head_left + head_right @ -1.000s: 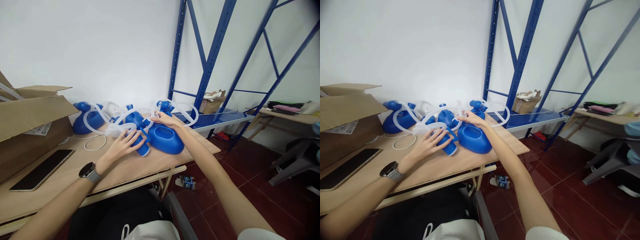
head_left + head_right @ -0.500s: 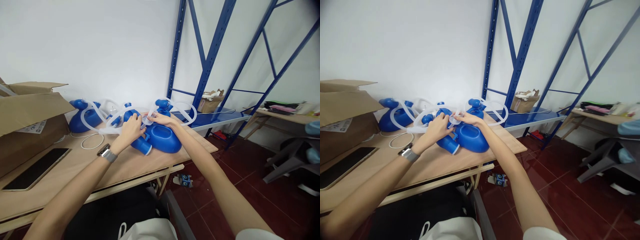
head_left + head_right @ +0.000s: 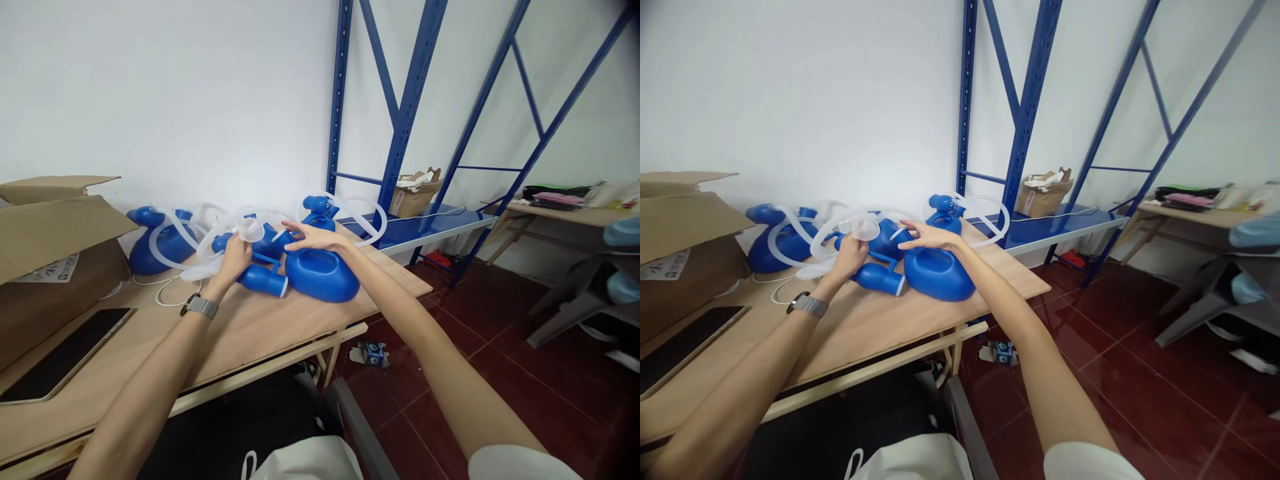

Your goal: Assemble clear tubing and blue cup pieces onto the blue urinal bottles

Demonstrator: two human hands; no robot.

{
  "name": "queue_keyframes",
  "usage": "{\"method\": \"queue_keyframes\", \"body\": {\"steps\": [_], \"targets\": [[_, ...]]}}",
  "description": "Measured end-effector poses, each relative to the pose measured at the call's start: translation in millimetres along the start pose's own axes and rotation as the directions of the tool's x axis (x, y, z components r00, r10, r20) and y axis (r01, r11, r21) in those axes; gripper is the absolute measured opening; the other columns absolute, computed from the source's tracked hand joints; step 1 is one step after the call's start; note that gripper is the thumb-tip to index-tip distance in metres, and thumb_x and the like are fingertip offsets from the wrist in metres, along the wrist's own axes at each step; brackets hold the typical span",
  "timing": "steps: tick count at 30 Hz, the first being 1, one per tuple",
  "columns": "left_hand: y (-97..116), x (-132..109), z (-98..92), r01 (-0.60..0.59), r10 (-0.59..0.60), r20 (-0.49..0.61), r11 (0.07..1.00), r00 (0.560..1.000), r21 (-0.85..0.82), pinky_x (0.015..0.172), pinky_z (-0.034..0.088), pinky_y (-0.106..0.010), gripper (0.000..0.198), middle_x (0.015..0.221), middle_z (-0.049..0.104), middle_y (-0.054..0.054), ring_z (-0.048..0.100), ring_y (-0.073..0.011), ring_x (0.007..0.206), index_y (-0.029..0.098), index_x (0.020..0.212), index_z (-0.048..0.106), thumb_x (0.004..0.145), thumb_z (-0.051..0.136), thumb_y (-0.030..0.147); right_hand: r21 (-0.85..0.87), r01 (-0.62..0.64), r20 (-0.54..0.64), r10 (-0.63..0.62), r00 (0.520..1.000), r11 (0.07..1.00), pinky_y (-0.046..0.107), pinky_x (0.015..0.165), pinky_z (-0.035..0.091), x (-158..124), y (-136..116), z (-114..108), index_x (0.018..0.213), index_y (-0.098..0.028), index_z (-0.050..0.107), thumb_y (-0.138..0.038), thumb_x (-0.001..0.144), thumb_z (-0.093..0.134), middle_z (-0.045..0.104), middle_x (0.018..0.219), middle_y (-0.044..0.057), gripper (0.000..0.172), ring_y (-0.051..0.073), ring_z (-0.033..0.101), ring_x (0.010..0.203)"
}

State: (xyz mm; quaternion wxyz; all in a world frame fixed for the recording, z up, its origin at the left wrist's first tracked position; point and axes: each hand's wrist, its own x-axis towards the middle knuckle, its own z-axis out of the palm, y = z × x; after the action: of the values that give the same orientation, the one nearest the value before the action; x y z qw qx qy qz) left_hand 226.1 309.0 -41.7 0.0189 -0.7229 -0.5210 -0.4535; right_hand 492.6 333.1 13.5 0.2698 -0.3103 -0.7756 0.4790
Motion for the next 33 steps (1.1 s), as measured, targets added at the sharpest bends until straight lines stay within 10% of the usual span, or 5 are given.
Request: {"method": "queue_keyframes", "body": {"steps": [9, 24, 33], "targets": [[12, -18, -11.9, -0.12, 0.11, 0.049, 0.841, 0.993, 0.528, 0.079, 0.058, -0.038, 0.06, 0.123, 0.066, -0.02, 0.067, -0.0336, 0.109, 0.022, 0.157, 0.052, 0.099, 0.038, 0.015, 0.1, 0.037, 0.08, -0.045, 0.996, 0.994, 0.042, 0.111, 0.057, -9, 6, -17, 0.142, -0.025, 0.068, -0.026, 0.072, 0.095, 0.064, 0.151, 0.012, 0.075, 0.03, 0.065, 0.134], [-12, -21, -15.1, -0.165, 0.157, 0.057, 0.863, 0.986, 0.477, 0.099, 0.053, -0.044, 0.052, 0.131, 0.064, -0.022, 0.065, -0.0342, 0.117, 0.015, 0.148, 0.058, 0.098, 0.046, 0.017, 0.242, 0.0, 0.157, -0.039, 0.987, 0.97, 0.03, 0.099, 0.064, -11, 6, -21, 0.133, -0.023, 0.074, -0.024, 0.079, 0.091, 0.07, 0.143, 0.01, 0.056, 0.024, 0.072, 0.124], [24, -11, -15.2, -0.392, 0.33, 0.21, 0.771, 0.92, 0.503, 0.113, 0.043, -0.057, 0.046, 0.119, 0.072, -0.019, 0.064, -0.0349, 0.12, 0.02, 0.141, 0.065, 0.099, 0.047, 0.011, 0.235, -0.02, 0.127, -0.01, 0.992, 0.972, 0.027, 0.097, 0.064, -5, 11, -18, 0.13, -0.022, 0.075, -0.021, 0.076, 0.092, 0.072, 0.14, 0.009, 0.056, 0.023, 0.074, 0.119]]}}
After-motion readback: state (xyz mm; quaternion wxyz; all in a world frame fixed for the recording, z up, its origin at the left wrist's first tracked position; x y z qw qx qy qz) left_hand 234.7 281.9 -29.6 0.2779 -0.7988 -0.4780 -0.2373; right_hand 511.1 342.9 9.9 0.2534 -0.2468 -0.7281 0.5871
